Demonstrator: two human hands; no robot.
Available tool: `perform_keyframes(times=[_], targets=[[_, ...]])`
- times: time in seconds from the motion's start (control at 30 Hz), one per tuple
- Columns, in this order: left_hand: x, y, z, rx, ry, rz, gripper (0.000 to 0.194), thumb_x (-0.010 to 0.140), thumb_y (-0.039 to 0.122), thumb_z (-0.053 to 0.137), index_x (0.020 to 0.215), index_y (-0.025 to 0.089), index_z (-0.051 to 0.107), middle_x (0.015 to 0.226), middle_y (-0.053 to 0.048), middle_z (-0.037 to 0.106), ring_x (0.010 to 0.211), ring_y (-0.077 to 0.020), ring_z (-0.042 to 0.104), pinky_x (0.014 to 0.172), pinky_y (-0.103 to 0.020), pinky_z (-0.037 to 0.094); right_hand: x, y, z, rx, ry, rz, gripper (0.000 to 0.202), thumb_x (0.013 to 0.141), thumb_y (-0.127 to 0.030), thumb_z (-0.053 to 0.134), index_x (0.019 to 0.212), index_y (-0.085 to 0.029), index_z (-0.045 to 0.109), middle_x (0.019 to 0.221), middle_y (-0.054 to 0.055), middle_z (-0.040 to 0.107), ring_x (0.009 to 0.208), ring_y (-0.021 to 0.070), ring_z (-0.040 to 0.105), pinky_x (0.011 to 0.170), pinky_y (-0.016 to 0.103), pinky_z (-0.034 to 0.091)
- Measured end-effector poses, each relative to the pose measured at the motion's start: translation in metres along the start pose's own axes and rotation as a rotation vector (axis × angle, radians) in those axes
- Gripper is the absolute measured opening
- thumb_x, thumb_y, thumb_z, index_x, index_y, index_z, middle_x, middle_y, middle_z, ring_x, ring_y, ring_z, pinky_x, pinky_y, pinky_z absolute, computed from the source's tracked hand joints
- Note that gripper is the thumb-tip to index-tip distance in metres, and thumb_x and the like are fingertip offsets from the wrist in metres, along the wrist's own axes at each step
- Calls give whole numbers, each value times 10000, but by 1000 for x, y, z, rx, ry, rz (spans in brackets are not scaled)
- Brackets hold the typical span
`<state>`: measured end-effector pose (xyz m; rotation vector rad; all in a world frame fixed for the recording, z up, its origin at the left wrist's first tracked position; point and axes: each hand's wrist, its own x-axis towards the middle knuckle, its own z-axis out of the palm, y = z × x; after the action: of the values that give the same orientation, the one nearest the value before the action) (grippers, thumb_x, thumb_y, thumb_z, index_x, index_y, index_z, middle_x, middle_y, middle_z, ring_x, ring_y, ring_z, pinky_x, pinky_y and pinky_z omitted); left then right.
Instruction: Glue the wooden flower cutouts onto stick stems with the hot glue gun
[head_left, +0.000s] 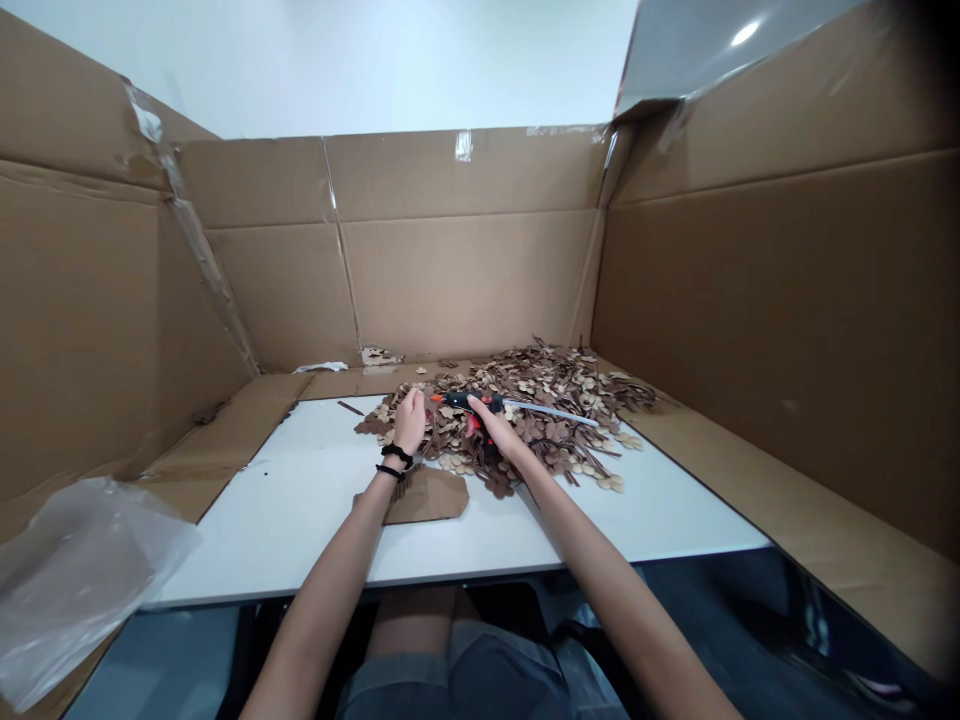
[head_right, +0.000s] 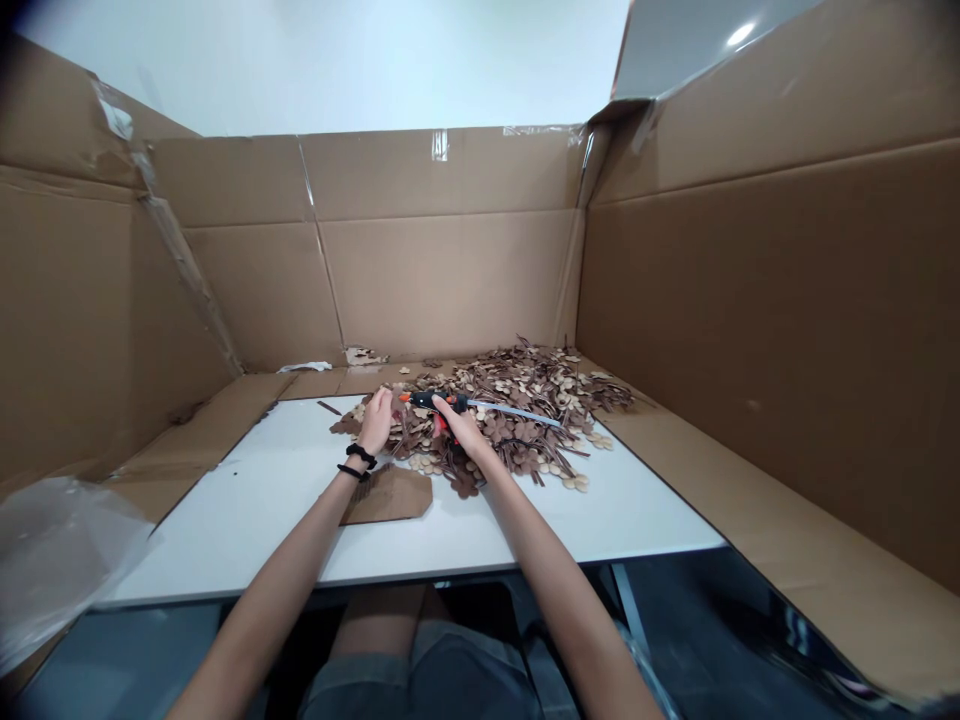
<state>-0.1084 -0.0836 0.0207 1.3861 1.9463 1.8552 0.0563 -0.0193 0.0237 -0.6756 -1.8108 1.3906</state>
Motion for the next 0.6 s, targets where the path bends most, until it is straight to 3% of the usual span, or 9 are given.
perform_keyframes(times=[0.17, 0.6], targets=[[2, -1, 1, -132, -47, -13, 232, 928, 266, 355, 716, 207, 426, 666, -2, 495, 691, -154, 536, 670, -260, 449, -3, -1, 2, 13, -10, 59, 595, 779, -699, 461, 424, -222, 486, 485, 18, 517, 549, 170, 493, 700, 327, 418], [1, -3, 1, -229, -68, 0, 270, 932, 354, 366, 713, 211, 433, 657, 3, 483, 628, -139, 521, 620, -249, 456, 8, 14, 1, 31, -59, -30, 625, 810, -717, 399, 442, -219, 479, 463, -3, 469, 493, 146, 465, 662, 313, 402]])
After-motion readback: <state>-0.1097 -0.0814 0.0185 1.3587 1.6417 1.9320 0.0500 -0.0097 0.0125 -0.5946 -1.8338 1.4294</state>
